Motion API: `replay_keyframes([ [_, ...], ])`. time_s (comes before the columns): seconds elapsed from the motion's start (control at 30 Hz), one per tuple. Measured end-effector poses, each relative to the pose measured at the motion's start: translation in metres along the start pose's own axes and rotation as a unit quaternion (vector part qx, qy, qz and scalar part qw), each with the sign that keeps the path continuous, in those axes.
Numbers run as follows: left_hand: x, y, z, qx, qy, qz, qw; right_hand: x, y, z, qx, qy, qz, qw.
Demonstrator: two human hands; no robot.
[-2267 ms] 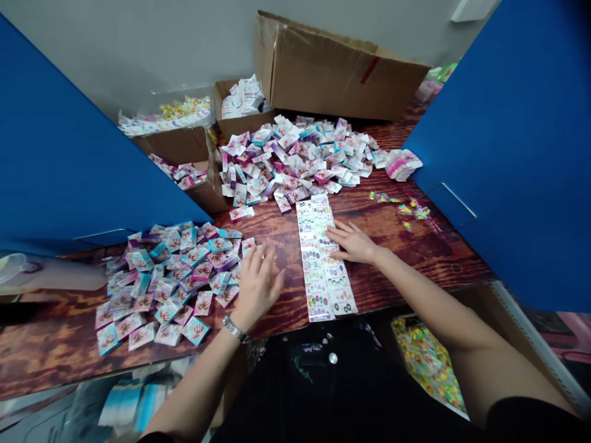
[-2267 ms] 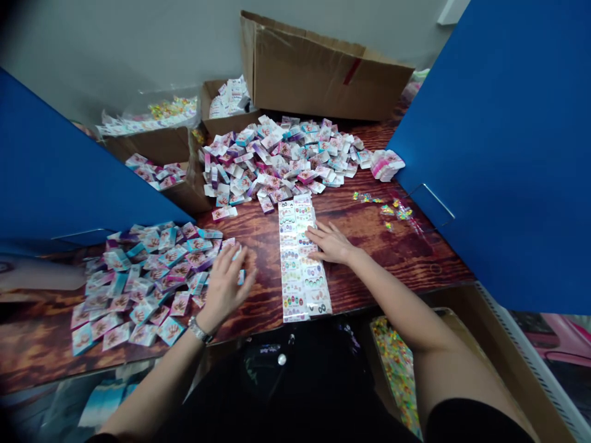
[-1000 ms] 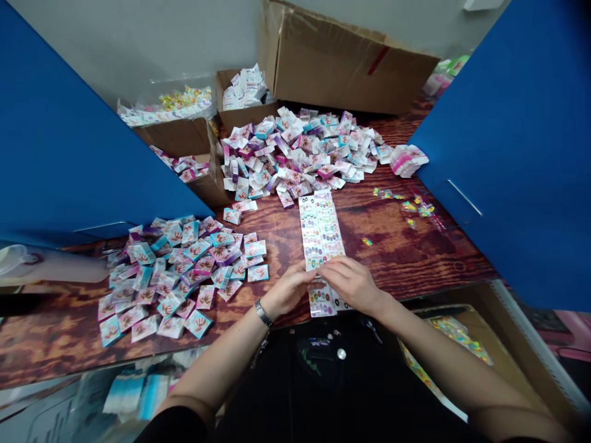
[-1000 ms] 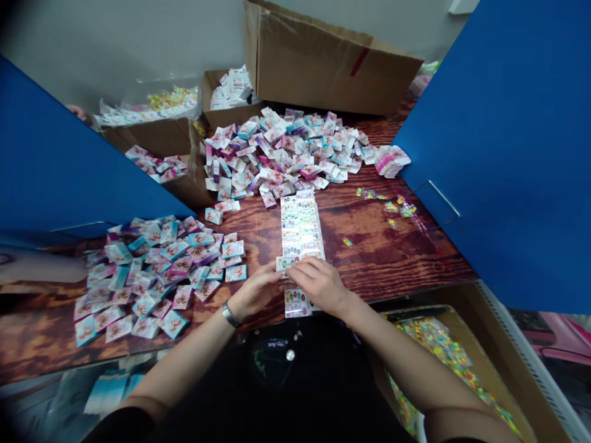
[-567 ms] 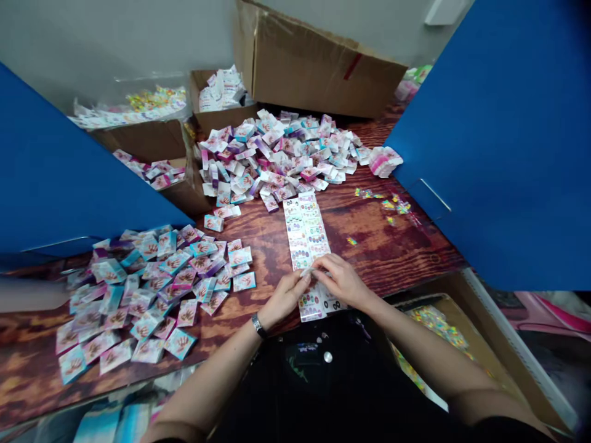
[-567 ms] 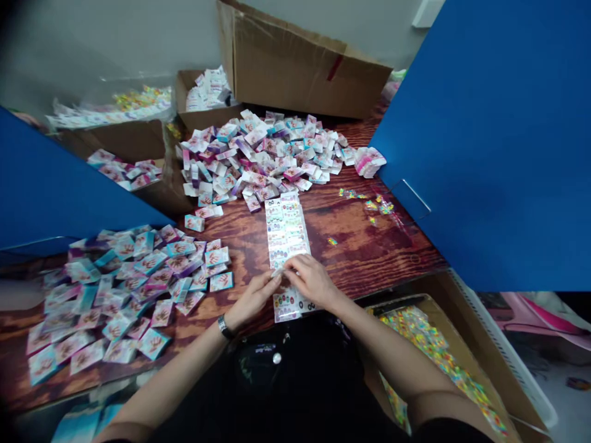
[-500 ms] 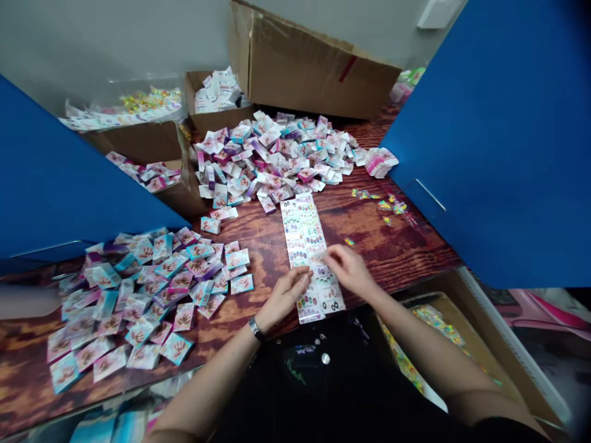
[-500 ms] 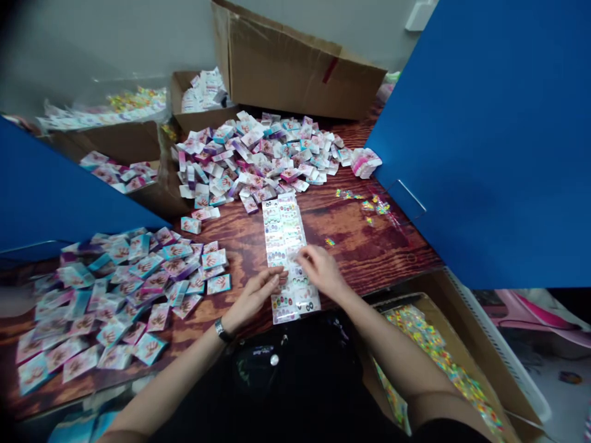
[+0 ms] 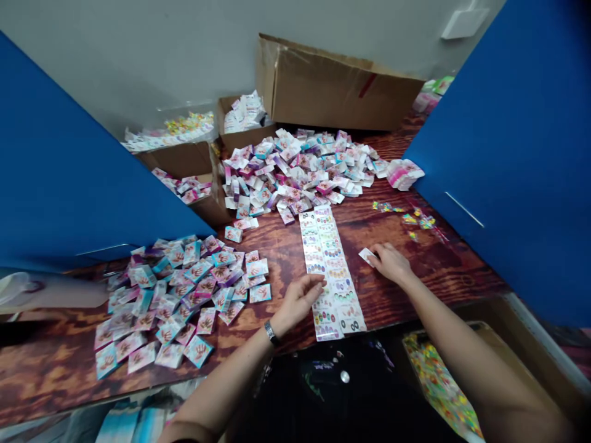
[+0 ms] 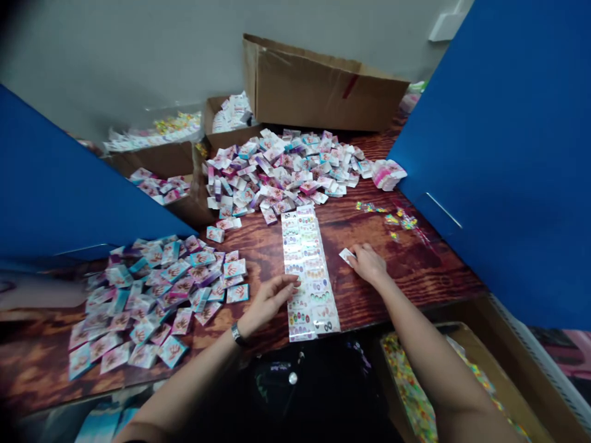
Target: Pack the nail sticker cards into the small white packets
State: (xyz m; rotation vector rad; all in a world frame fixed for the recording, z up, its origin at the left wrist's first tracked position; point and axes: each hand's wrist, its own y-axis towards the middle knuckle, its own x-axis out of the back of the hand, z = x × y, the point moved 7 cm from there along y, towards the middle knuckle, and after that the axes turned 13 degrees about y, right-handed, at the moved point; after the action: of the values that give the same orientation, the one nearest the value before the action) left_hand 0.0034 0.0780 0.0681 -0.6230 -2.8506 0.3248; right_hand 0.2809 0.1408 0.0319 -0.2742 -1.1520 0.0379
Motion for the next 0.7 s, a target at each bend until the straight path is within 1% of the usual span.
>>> replay_keyframes([
  [0.07, 0.024, 0.014, -0.011, -0.046, 0.071, -0.053, 0.995, -0.003, 0.000, 0.000, 0.013, -0.002, 0.010, 1.000],
  [0.1, 0.040, 0.023, -0.018, -0.063, 0.134, -0.089, 0.985, -0.005, -0.001, 0.000, 0.018, -0.001, 0.014, 1.000],
  [0.13, 0.056, 0.034, -0.024, -0.070, 0.206, -0.127, 0.968, -0.008, -0.003, 0.001, 0.023, 0.004, 0.016, 1.000],
  [0.17, 0.072, 0.047, -0.028, -0.056, 0.290, -0.163, 0.941, -0.011, -0.004, 0.001, 0.025, 0.012, 0.017, 0.999],
  [0.2, 0.087, 0.062, -0.029, -0.024, 0.387, -0.185, 0.903, -0.014, -0.005, 0.002, 0.027, 0.023, 0.015, 0.999],
  [0.23, 0.099, 0.078, -0.030, -0.004, 0.421, -0.200, 0.885, -0.017, -0.007, 0.002, 0.029, 0.036, 0.013, 0.999],
  [0.3, 0.115, 0.111, -0.032, 0.019, 0.458, -0.224, 0.860, -0.022, -0.009, 0.003, 0.028, 0.062, 0.007, 0.998],
  [0.37, 0.122, 0.138, -0.029, 0.049, 0.482, -0.247, 0.839, -0.026, -0.011, 0.003, 0.027, 0.079, 0.003, 0.997],
  [0.47, 0.119, 0.164, -0.024, 0.091, 0.502, -0.281, 0.813, -0.030, -0.015, 0.003, 0.034, 0.091, 0.001, 0.995],
  [0.57, 0.115, 0.175, -0.019, 0.118, 0.510, -0.303, 0.796, -0.032, -0.022, 0.006, 0.064, 0.105, 0.003, 0.992],
  [0.63, 0.116, 0.178, -0.016, 0.124, 0.517, -0.298, 0.793, -0.034, -0.029, 0.010, 0.094, 0.121, 0.006, 0.988],
  [0.7, 0.120, 0.179, -0.013, 0.126, 0.525, -0.281, 0.793, -0.035, -0.035, 0.013, 0.115, 0.140, 0.009, 0.983],
])
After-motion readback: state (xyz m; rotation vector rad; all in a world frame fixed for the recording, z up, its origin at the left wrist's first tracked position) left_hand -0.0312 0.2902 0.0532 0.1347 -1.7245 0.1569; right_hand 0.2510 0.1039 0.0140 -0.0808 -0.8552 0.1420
